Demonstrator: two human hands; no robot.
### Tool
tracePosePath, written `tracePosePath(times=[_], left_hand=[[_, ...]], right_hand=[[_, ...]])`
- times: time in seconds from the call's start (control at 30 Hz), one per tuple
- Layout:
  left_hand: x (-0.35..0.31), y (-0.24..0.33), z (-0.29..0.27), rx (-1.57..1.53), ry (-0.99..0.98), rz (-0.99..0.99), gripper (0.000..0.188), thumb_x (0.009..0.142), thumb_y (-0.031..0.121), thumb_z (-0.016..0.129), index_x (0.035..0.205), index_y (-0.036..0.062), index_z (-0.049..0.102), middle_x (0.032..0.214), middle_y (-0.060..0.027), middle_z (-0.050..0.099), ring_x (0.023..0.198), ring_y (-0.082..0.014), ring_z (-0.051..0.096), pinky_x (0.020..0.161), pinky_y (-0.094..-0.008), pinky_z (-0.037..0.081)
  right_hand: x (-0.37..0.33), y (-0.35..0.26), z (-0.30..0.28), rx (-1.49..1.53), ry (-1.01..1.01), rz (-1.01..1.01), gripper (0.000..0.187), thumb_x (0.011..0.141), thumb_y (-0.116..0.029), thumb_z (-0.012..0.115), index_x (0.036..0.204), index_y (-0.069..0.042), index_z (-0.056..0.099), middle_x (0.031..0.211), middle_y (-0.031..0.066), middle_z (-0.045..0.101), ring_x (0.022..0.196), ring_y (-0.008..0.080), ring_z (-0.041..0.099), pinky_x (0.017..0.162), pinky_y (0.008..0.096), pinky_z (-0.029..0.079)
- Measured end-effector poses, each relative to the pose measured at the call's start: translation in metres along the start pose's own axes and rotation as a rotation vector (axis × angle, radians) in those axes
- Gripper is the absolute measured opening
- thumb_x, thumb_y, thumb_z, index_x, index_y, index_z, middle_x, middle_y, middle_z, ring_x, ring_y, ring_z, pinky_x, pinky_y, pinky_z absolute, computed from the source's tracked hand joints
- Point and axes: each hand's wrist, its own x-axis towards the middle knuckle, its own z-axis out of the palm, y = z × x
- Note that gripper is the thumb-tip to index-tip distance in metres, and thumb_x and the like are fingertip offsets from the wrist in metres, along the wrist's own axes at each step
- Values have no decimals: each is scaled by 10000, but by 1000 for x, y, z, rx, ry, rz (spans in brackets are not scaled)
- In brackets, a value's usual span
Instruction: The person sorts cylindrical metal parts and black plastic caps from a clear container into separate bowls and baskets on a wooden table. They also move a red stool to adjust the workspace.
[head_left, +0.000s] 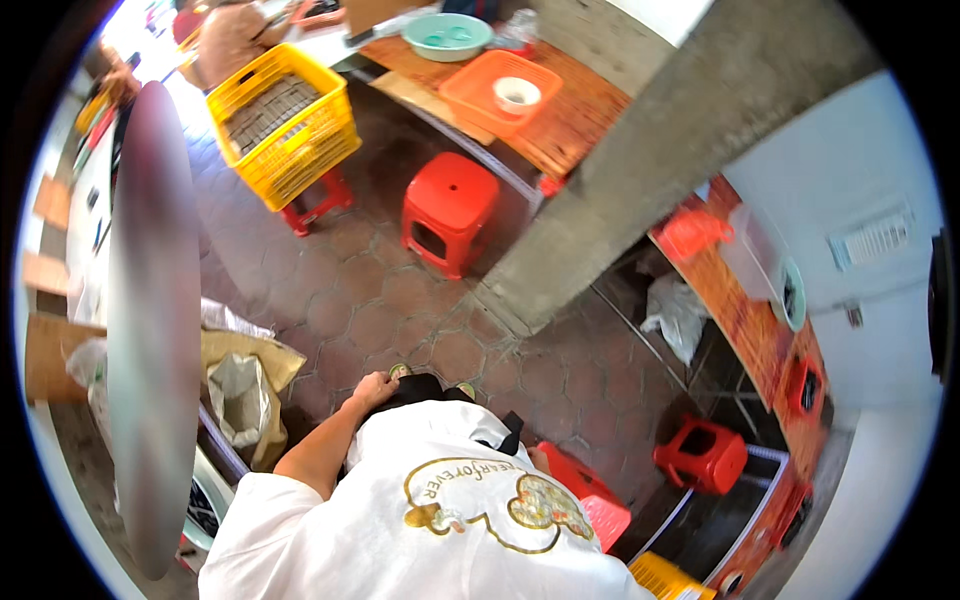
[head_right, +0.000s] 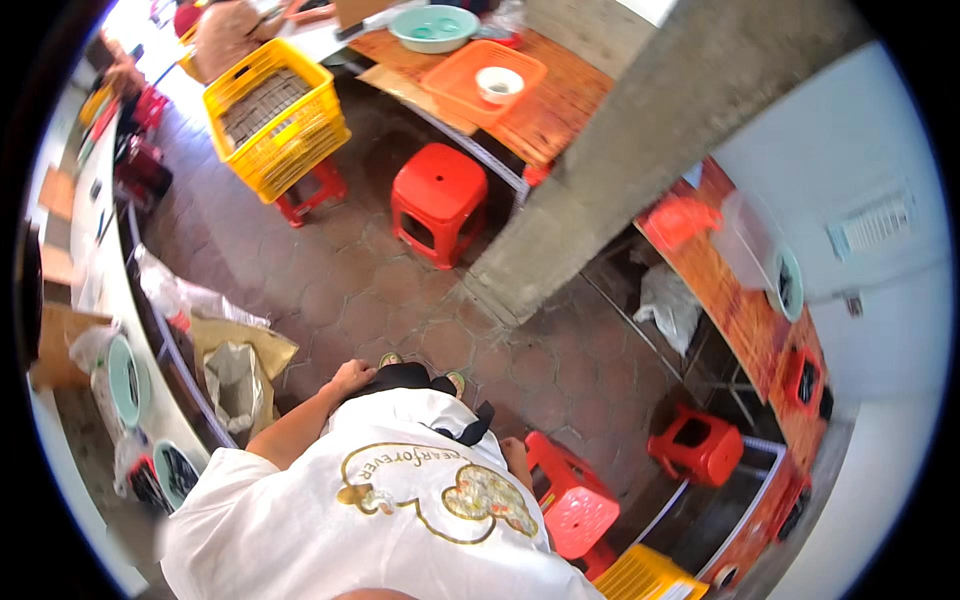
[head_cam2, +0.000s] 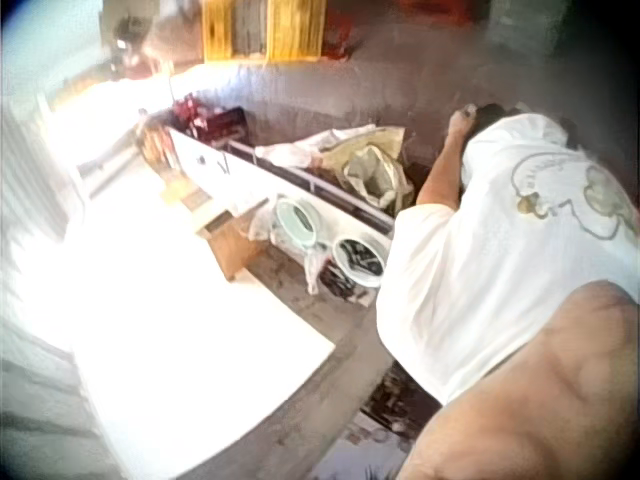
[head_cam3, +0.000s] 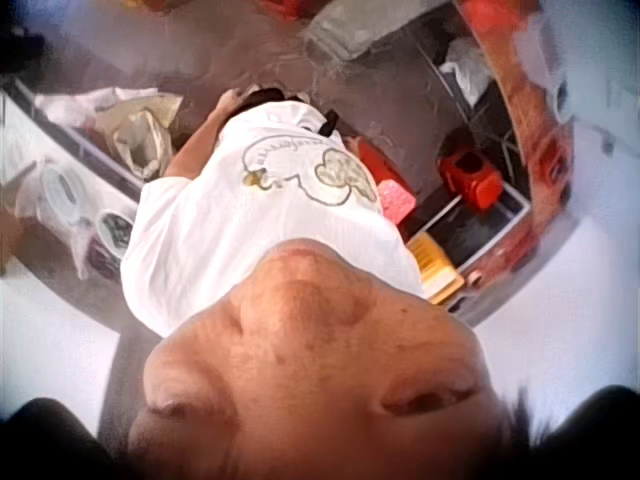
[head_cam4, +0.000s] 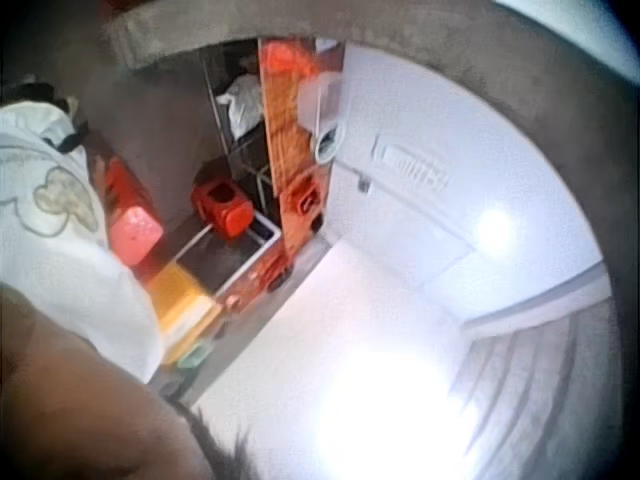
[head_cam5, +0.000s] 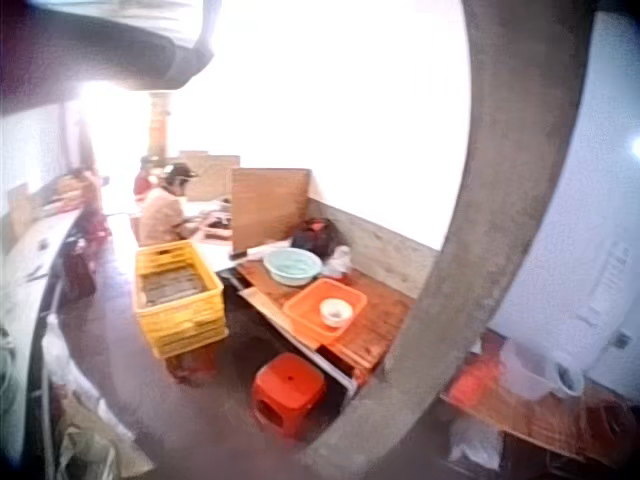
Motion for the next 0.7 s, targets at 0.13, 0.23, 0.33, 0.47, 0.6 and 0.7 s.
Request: tracePosePath(times=[0.13, 0.23, 0.33, 0.47, 0.6, 0.7], left_hand=[[-24, -7, 9, -83, 42, -98, 398, 816, 358, 584, 1041, 37, 654, 1019, -224, 651, 1012, -358, 606, 873, -429, 463], [-36, -27, 15, -129, 87, -160, 394, 807, 358, 591, 1003, 21, 652, 1007, -226, 651, 1006, -359, 608, 875, -428, 464], [-37, -48, 13, -167, 138, -222, 405, 802, 354, 590, 1022, 18, 644, 1018, -232, 648, 1004, -368, 607, 876, -429, 464], [-23, -63, -6, -186, 128, -228, 414, 798, 358, 588, 1021, 14, 646, 1022, -236, 647, 997, -374, 608, 878, -429, 464], [-6, -93, -35, -226, 115, -178, 411, 799, 352, 579, 1011, 9, 658, 1018, -240, 648, 990, -378, 610, 874, -428, 465], [7, -112, -80, -271, 107, -143, 412, 807, 340, 566, 1013, -4, 660, 1016, -238, 650, 990, -371, 613, 875, -425, 466]], right_hand=[[17, -21, -25, -152, -84, -72, 257, 786, -220, 610, 856, 20, 670, 770, 191, 664, 721, 272, 655, 676, 391, 499], [28, -11, -31, -255, -96, -103, 240, 805, -215, 581, 790, 9, 668, 693, 150, 655, 622, 231, 635, 579, 358, 495], [31, -72, -39, -200, -162, -25, 241, 809, -211, 555, 695, -16, 641, 621, 101, 627, 518, 186, 595, 473, 326, 472], [52, -113, -26, -188, -175, -88, 236, 797, -198, 546, 672, -14, 626, 579, 88, 597, 456, 179, 556, 416, 323, 451], [80, -142, 6, -303, -149, -115, 254, 792, -226, 577, 733, 11, 647, 621, 127, 617, 514, 223, 585, 491, 373, 482], [102, -170, 31, -389, -130, -117, 276, 788, -249, 602, 797, 21, 660, 676, 155, 641, 589, 239, 618, 561, 389, 496]])
